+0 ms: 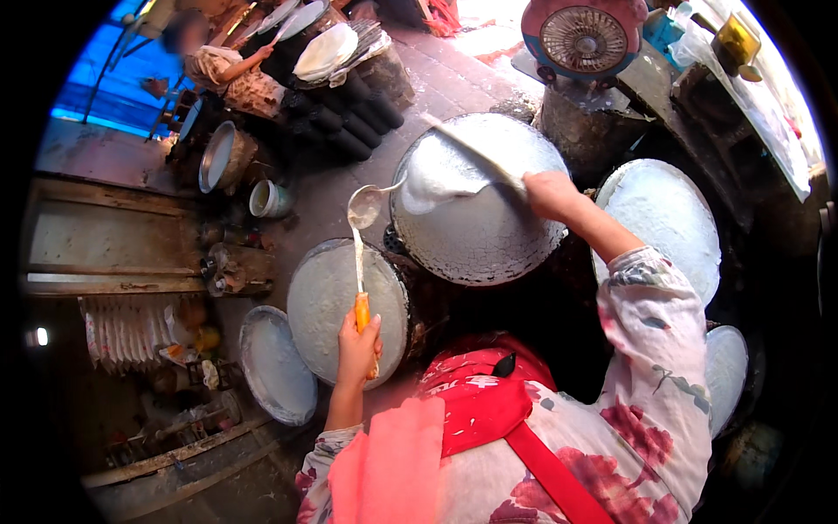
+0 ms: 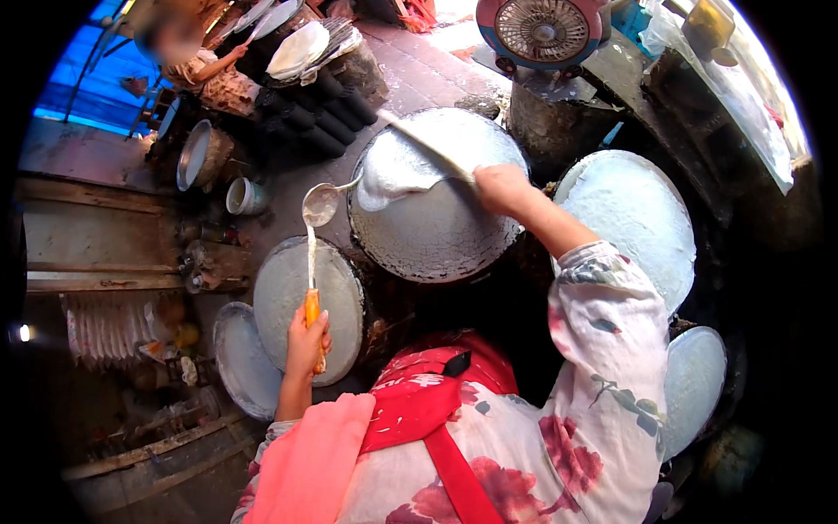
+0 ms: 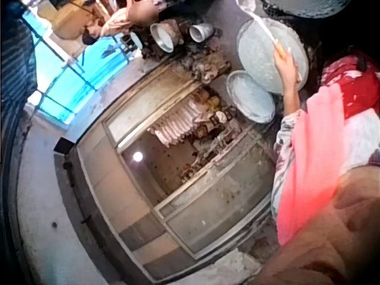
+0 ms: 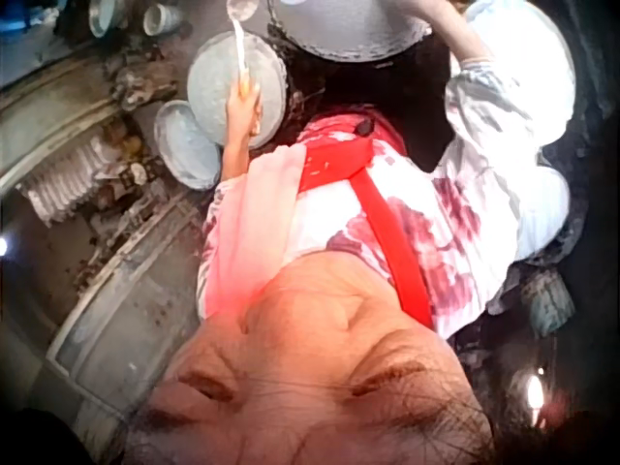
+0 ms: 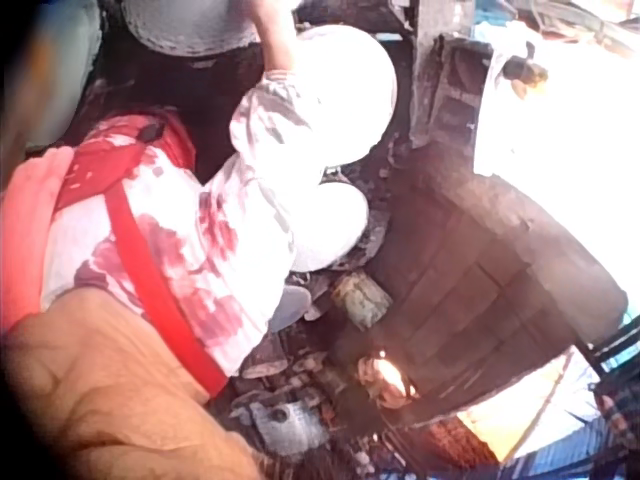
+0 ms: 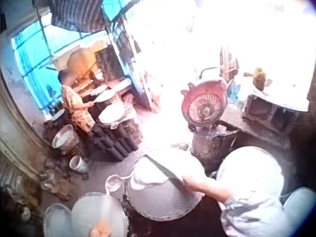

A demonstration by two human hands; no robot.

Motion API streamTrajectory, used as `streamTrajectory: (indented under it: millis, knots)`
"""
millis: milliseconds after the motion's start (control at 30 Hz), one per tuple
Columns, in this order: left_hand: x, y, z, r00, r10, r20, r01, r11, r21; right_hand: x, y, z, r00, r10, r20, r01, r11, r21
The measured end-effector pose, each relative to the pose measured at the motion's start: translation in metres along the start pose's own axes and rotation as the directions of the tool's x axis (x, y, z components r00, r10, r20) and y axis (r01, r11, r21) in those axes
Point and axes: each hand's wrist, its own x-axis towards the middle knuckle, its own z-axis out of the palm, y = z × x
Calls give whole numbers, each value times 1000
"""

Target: The person scoops white batter from a large metal basin using a ladle and pours it onto several hot, round griddles. They use a wooden stick to spread the batter into thin, circular layers. The person then uses a spatula to lift the cooked cakes and stack them on a nearby surface.

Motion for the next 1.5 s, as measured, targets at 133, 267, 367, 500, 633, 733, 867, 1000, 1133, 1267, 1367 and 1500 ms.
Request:
streamTrajectory:
  millis: [133, 267, 367, 500, 633, 733, 867, 1000, 1133, 1267, 1367, 1500]
  knots:
    - [-13, -6, -1, 998, -60, -10, 60, 998, -23, -43, -37, -10, 941, -214, 263, 214, 976, 28]
    - [-26, -13, -1, 998, -55, -6, 54, 998, -30, -71, -21, -30, 973, -131, 188, 132, 991, 5]
    - [-29, -8, 0, 999, -37, -19, 37, 999, 0, -14, 15, -11, 1000, 22, -6, -22, 998, -51]
    - [-30, -13, 1, 998, -55, -13, 55, 998, -11, -7, -14, -9, 966, -202, 161, 199, 979, 35]
    - [-32, -18, -6, 998, -59, -21, 62, 980, 191, -64, -30, -28, 910, -237, 339, 237, 971, 42]
    - [-45, -37, -16, 993, 107, 55, -120, 850, 513, -117, -30, -40, 908, -195, 371, 204, 979, 15]
    - [-75, -40, -22, 943, 183, 277, -321, 713, 624, -203, -19, -37, 948, 21, 319, -13, 1000, -27]
    - [-62, -50, -29, 836, 267, 480, -522, 660, 541, -290, -37, -12, 962, 233, 140, -240, 970, 36]
    - [-54, -49, -44, 742, 494, 454, -668, 601, 439, -281, -99, 23, 891, 454, 0, -421, 825, 377]
    - [-36, -65, -67, 780, 588, 217, -626, 718, 305, -192, -199, 61, 922, 367, 122, -361, 703, 612]
    - [-41, -30, -63, 908, 352, 228, -344, 936, -76, -132, -253, 103, 953, 299, 42, -246, 687, 684]
    - [-38, -33, -79, 921, 282, 270, -252, 957, -142, -133, -256, 130, 842, 537, 57, -376, 507, 776]
